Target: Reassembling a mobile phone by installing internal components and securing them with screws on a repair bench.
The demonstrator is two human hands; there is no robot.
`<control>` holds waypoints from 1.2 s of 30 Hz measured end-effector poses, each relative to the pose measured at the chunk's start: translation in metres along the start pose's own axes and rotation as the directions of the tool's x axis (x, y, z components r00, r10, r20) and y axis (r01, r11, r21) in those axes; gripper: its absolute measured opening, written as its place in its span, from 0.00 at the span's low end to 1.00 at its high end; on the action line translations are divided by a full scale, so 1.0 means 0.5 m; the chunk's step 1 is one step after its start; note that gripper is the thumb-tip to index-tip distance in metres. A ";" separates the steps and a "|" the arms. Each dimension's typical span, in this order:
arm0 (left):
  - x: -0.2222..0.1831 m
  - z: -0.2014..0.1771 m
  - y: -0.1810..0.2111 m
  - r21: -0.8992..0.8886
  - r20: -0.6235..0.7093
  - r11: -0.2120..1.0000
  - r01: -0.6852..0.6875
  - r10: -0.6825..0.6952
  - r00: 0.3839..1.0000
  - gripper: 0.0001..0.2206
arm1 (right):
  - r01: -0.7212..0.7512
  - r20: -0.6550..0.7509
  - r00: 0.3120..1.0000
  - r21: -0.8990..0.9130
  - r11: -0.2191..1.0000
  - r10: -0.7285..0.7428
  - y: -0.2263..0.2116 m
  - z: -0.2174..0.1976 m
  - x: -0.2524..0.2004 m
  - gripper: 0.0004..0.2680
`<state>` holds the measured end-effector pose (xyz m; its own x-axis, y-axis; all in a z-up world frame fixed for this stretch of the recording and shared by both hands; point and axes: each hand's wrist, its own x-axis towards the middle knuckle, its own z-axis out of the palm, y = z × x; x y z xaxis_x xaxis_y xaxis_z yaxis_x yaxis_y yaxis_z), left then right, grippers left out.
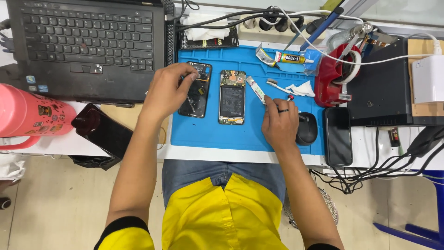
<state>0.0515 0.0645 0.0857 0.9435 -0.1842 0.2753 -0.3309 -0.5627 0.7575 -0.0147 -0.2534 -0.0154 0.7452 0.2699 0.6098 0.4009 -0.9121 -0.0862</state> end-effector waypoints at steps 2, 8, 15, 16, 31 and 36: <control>0.018 -0.016 0.025 0.070 0.146 0.997 0.043 -0.053 0.988 0.07 | -0.005 0.000 1.000 0.001 1.000 0.005 0.001 0.001 -0.001 0.12; 0.070 0.031 -0.045 0.394 0.408 0.919 -0.002 -0.173 0.896 0.07 | 0.003 -0.020 1.000 0.005 1.000 -0.003 0.004 0.003 0.000 0.12; 0.067 0.049 -0.063 0.556 0.339 0.826 -0.088 -0.129 0.932 0.10 | 0.030 -0.040 0.999 -0.005 1.000 -0.031 0.001 -0.002 0.006 0.12; 0.060 0.041 -0.048 0.556 0.341 0.827 -0.085 -0.134 0.931 0.10 | 0.030 -0.036 0.999 -0.002 1.000 -0.030 0.001 -0.002 0.006 0.12; -0.164 0.177 -0.021 0.182 -0.049 0.949 -0.256 0.269 0.962 0.16 | -0.051 0.157 0.987 0.030 0.998 0.045 0.011 -0.003 0.015 0.17; -0.167 0.172 -0.014 0.221 -0.044 0.934 -0.281 0.298 0.954 0.17 | -0.036 0.177 0.984 0.046 0.998 0.027 0.017 0.003 0.008 0.18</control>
<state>-0.0237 0.0144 0.0065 0.8007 -0.3076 0.5141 -0.5710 -0.6517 0.4993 -0.0076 -0.2595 -0.0151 0.8385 0.2954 0.4580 0.3980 -0.9060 -0.1443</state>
